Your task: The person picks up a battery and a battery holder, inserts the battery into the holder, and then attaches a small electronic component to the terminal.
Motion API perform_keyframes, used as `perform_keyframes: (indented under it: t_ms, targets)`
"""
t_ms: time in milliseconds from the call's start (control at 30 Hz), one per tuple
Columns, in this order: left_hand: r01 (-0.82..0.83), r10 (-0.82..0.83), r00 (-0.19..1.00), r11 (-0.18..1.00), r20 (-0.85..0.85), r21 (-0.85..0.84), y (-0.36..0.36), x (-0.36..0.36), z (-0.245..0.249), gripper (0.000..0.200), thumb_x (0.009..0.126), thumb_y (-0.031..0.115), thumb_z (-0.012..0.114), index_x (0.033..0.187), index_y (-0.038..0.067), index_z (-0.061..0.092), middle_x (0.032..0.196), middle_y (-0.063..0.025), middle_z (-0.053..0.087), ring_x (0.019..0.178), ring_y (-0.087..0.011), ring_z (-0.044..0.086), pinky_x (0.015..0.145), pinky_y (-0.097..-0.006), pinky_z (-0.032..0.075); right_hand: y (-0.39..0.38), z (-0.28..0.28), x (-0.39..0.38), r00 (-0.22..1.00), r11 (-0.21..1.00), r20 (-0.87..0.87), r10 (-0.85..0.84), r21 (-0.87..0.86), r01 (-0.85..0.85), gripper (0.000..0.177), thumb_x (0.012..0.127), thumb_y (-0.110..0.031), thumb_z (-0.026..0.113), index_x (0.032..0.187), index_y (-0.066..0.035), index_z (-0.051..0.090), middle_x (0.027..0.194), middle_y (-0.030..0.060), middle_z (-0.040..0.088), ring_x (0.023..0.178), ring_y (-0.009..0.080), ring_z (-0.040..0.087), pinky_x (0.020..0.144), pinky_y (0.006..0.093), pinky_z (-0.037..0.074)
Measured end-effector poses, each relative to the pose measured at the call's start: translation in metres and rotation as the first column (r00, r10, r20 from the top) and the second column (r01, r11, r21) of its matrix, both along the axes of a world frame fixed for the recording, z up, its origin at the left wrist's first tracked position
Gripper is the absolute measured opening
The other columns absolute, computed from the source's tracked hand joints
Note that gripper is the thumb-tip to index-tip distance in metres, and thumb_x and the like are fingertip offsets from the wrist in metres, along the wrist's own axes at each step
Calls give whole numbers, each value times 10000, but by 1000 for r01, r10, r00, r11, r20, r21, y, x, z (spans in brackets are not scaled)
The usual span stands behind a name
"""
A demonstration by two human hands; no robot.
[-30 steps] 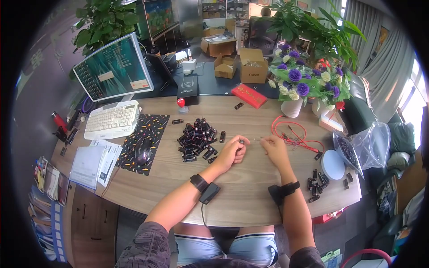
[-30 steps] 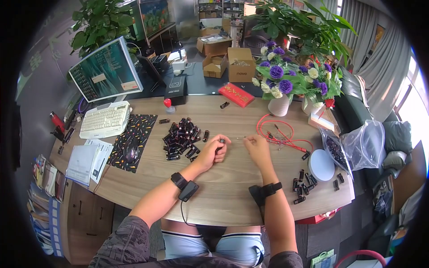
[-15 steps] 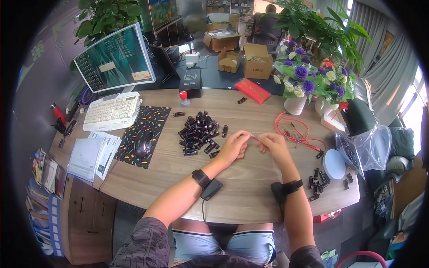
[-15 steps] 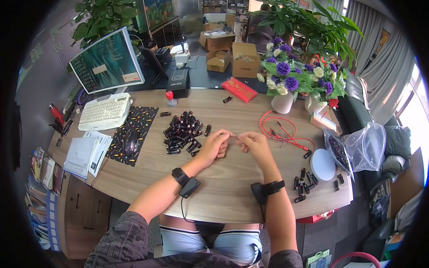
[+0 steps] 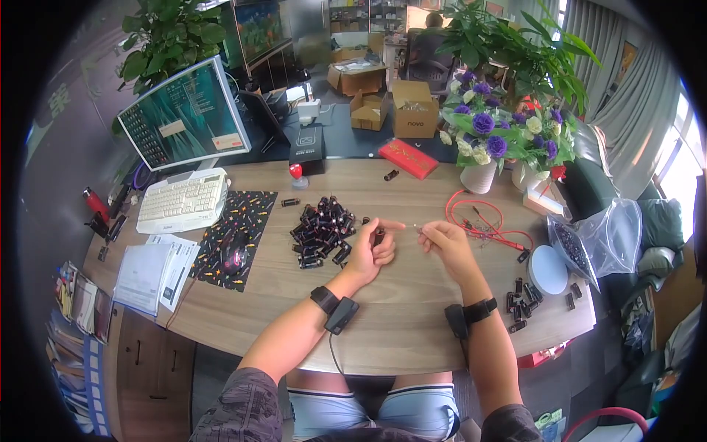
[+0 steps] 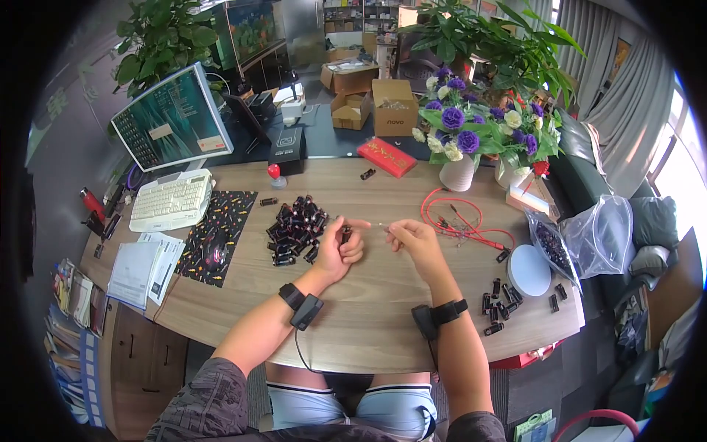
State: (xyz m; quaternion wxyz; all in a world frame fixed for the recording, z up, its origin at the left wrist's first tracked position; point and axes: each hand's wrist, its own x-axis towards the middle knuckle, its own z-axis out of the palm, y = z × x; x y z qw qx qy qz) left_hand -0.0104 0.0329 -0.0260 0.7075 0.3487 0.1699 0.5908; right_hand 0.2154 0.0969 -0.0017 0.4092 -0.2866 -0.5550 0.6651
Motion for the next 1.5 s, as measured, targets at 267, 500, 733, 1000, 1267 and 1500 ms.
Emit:
perform_keyframes:
  t_ms: [267, 500, 733, 1000, 1267, 1500]
  targets:
    - [-214, 200, 965, 974, -169, -68, 2, 8, 1, 188, 1085, 254, 655, 1157, 83, 632, 708, 76, 404, 538, -35, 304, 476, -218, 243, -7, 0, -4, 979, 984, -109, 175, 2, -176, 170, 1063, -125, 684, 1090, 36, 731, 965, 110, 734, 852, 163, 671, 776, 300, 540]
    - [-93, 89, 971, 996, -220, -9, 0, 12, 0, 181, 1040, 170, 747, 1138, 124, 603, 810, 49, 549, 568, -24, 358, 505, -217, 257, -8, -3, -10, 988, 990, -69, 141, 2, -142, 162, 1066, -125, 680, 1080, 29, 730, 966, 107, 737, 851, 165, 674, 776, 298, 542]
    - [-22, 20, 987, 1000, -159, -14, 0, 9, 1, 200, 1041, 204, 759, 1112, 122, 591, 876, 31, 588, 580, -24, 393, 509, -215, 278, -13, -1, -15, 985, 989, -85, 148, 12, -148, 162, 1049, -129, 707, 1083, 27, 735, 964, 88, 749, 820, 135, 669, 772, 275, 543]
    - [-1, -2, 980, 1000, -197, -15, -1, 8, 5, 228, 1014, 160, 788, 1129, 140, 592, 892, 8, 634, 604, -28, 428, 530, -211, 294, -14, 5, -13, 992, 990, 13, 129, 63, -129, 150, 1034, -106, 716, 1068, 37, 747, 976, 88, 761, 815, 136, 680, 767, 278, 548]
    - [-219, 276, 846, 960, -457, 175, -10, 17, 11, 195, 992, 137, 802, 1124, 105, 662, 849, 41, 596, 665, -30, 475, 547, -213, 323, -11, 7, -8, 993, 994, 58, 99, 47, -102, 117, 1020, -61, 701, 1050, 45, 741, 957, 104, 757, 821, 156, 689, 771, 299, 556]
    - [-371, 571, 681, 809, -458, 456, -1, 20, -4, 156, 998, 141, 795, 1102, 81, 695, 800, 74, 537, 671, -20, 451, 572, -215, 336, -14, 20, -4, 986, 984, -81, 143, -95, -151, 125, 996, -28, 705, 1082, 55, 741, 1004, 121, 755, 905, 164, 700, 795, 301, 559]
